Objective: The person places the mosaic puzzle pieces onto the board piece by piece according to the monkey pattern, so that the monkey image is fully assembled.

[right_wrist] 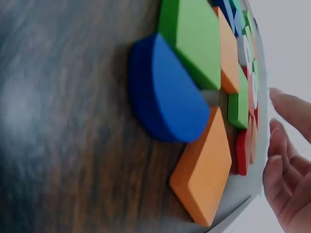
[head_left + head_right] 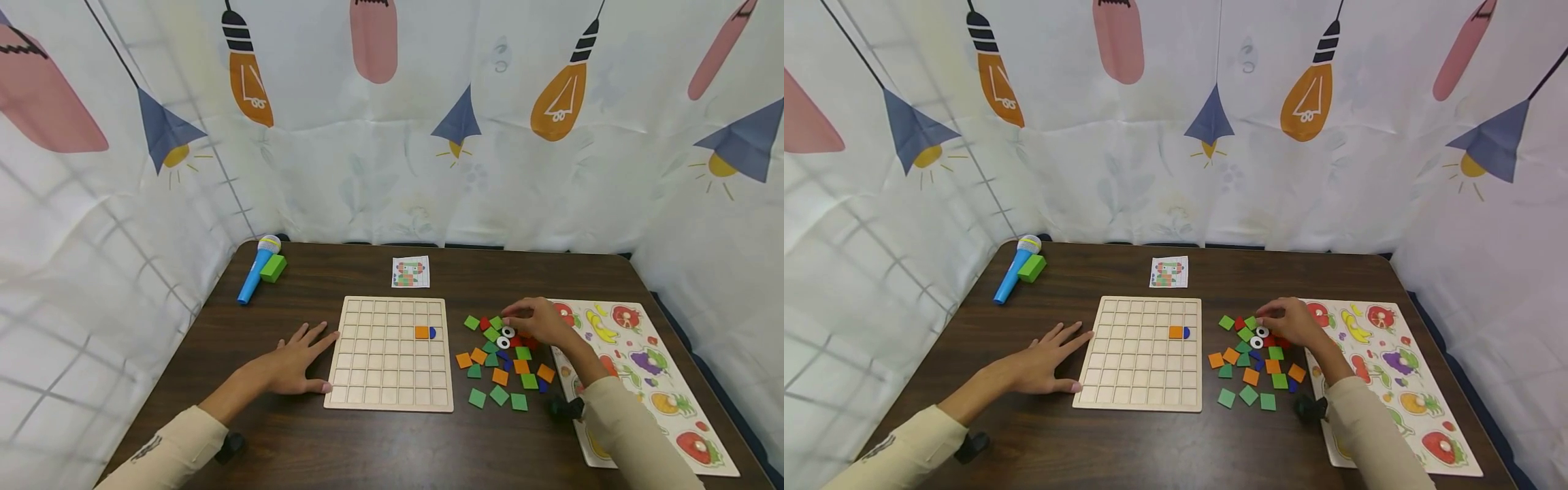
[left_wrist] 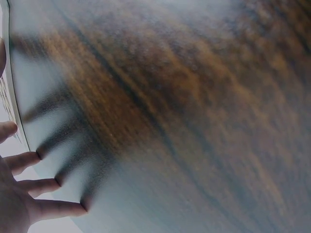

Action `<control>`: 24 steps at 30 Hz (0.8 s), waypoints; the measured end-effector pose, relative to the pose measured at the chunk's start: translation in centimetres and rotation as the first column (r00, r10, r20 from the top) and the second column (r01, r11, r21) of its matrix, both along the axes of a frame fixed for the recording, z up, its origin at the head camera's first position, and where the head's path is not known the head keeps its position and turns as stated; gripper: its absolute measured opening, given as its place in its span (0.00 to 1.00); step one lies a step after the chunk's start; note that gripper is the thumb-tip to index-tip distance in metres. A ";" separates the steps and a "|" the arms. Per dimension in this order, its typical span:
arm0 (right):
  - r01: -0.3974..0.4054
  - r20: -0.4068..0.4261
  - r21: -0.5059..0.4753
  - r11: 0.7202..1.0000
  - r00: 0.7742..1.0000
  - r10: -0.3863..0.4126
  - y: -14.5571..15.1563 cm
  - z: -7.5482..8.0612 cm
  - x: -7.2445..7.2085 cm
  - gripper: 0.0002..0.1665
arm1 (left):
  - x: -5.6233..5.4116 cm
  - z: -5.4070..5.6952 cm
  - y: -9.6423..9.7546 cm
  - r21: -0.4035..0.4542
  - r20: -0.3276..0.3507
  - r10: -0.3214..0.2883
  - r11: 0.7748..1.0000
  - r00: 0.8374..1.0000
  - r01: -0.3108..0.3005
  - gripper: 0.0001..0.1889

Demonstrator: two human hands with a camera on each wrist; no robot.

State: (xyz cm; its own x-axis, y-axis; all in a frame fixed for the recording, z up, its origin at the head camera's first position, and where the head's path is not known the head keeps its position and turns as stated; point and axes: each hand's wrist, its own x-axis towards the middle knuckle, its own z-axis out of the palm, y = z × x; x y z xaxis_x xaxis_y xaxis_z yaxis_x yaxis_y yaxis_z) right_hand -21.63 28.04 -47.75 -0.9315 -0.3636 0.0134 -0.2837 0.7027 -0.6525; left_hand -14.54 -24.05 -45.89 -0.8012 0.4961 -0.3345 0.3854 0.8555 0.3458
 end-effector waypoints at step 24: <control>0.044 0.018 0.141 0.989 0.999 -0.047 0.4 -0.1 -0.8 0.17 | -0.2 -0.2 -0.1 0.006 -0.001 -0.013 1.000 1.000 0.013 0.53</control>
